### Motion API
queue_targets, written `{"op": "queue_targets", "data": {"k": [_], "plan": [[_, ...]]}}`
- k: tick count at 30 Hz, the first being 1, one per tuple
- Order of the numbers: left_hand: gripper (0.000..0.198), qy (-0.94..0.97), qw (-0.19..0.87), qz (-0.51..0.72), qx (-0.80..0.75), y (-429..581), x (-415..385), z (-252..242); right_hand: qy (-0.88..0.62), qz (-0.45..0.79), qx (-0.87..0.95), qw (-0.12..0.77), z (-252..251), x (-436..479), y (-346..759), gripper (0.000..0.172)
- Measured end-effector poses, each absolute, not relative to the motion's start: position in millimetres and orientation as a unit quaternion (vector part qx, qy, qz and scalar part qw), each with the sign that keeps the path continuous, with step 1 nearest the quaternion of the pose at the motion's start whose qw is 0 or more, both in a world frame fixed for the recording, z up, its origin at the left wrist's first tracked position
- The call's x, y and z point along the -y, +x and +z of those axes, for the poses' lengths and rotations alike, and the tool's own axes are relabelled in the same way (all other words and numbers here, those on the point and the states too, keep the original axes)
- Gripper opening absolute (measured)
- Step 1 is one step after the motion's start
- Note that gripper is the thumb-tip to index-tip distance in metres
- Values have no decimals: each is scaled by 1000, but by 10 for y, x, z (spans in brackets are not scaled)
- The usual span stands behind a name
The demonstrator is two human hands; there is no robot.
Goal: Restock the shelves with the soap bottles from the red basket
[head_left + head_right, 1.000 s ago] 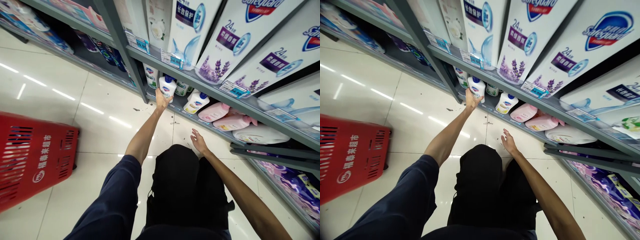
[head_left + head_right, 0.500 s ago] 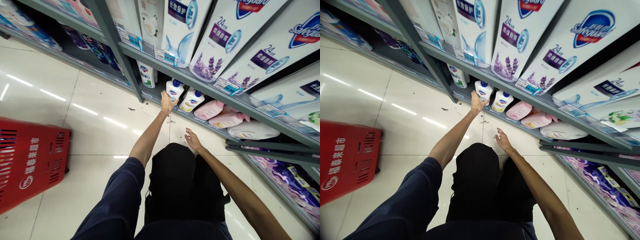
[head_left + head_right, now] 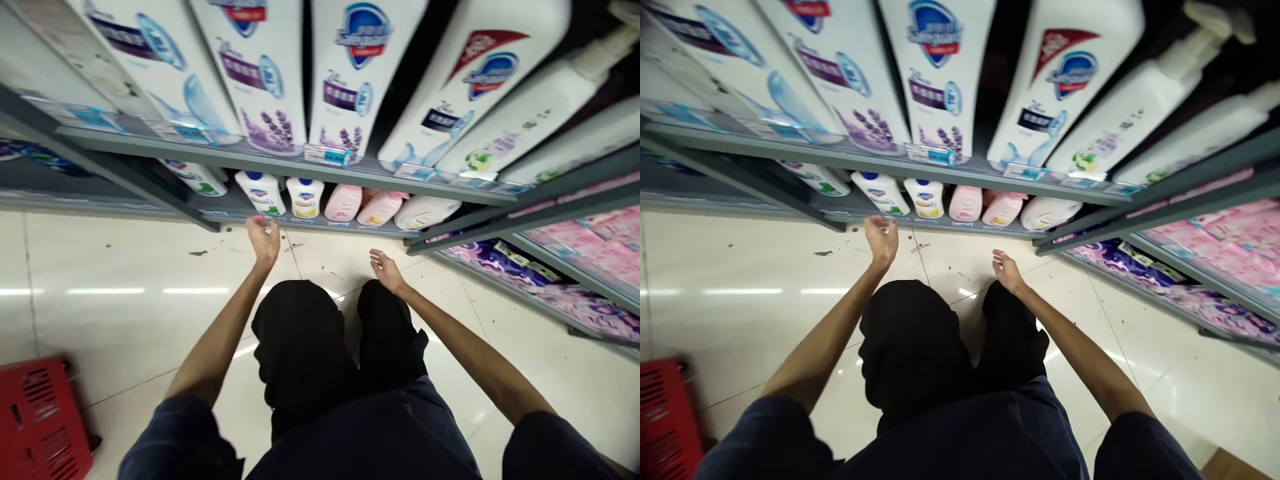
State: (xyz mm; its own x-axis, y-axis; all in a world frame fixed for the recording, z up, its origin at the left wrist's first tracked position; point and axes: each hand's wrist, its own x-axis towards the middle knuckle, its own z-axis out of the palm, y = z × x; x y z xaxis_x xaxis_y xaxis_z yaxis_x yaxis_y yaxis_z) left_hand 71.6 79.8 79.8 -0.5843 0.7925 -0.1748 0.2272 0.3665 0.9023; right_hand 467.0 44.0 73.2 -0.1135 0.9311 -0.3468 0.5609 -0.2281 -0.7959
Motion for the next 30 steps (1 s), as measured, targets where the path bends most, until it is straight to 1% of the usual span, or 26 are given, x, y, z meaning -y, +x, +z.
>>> {"op": "queue_targets", "data": {"k": [2, 3, 5, 7, 8, 10, 14, 15, 17, 19, 21, 27, 30], "plan": [[14, 404, 394, 392, -727, 942, -728, 965, -667, 436, 561, 224, 853, -587, 5032, 44], [8, 441, 441, 355, -697, 1087, -756, 1057, -679, 426, 551, 234, 890, -704, 5166, 44], [8, 487, 505, 298, -647, 1438, -924, 1224, -692, 409, 540, 251, 911, -995, 5316, 47], [14, 497, 533, 271, -628, 1854, -1170, 1334, -692, 402, 538, 265, 867, -1303, 5319, 53], [20, 497, 539, 262, -627, 2077, -1292, 1360, -688, 403, 540, 271, 827, -1442, 5281, 57], [40, 493, 536, 254, -636, 2517, -1489, 1357, -682, 408, 540, 278, 726, -1663, 5169, 65], [96, 477, 499, 256, -677, 3156, -1651, 1205, -678, 406, 539, 292, 523, -1868, 4984, 80], [106, 469, 491, 257, -688, 3236, -1661, 1150, -675, 402, 542, 297, 476, -1887, 4962, 82], [117, 455, 483, 262, -701, 3305, -1671, 1029, -664, 398, 553, 308, 384, -1909, 4938, 81], [118, 454, 481, 270, -700, 3302, -1675, 903, -648, 398, 567, 316, 300, -1920, 4931, 76], [114, 456, 485, 282, -691, 3289, -1674, 778, -637, 399, 578, 319, 239, -1921, 4930, 74], [105, 418, 505, 350, -669, 3415, -1646, 452, -608, 415, 591, 332, 210, -1879, 4983, 85], [102, 418, 502, 385, -652, 3460, -1655, 330, -594, 426, 595, 333, 208, -1870, 5013, 87]]}}
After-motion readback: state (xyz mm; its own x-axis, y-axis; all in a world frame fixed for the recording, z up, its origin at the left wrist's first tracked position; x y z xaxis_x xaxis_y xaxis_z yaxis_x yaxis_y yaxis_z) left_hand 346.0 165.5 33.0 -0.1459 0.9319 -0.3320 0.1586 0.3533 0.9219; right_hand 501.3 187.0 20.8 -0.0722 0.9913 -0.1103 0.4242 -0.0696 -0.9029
